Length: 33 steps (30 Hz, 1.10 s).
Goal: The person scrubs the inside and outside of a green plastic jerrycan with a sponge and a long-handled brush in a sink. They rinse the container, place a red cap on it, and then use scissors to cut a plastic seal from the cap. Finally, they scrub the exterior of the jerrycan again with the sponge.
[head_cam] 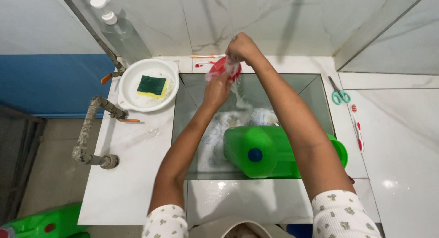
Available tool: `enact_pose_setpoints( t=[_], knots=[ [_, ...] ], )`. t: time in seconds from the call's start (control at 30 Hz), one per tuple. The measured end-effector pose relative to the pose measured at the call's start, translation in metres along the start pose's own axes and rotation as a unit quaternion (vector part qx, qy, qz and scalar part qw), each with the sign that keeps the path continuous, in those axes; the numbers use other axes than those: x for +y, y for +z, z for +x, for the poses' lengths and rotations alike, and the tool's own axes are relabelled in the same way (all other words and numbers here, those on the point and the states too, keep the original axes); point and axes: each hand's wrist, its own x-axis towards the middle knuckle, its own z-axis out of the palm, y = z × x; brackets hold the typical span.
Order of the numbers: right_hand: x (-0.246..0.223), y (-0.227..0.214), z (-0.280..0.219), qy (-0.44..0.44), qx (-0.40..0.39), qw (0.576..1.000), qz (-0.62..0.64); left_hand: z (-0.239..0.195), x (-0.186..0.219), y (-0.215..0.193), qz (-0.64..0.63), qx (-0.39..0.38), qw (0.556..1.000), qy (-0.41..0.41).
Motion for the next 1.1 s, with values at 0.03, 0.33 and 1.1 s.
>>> enact_pose_setpoints(
  t=[0.03,0.33,1.1],
  knots=[
    [-0.002,0.001,-0.002,0.001,-0.009,1.000,0.019,0.013,-0.009,0.012,-0.113,-0.025,0.989,-0.090],
    [-0.011,-0.002,-0.006,0.015,-0.031,0.999,0.033,0.054,-0.029,0.045,-0.345,-0.098,0.890,-0.280],
    [0.168,0.028,-0.077,-0.392,0.083,0.799,-0.448,-0.028,-0.223,-0.189,0.460,0.009,0.839,-0.291]
  ],
)
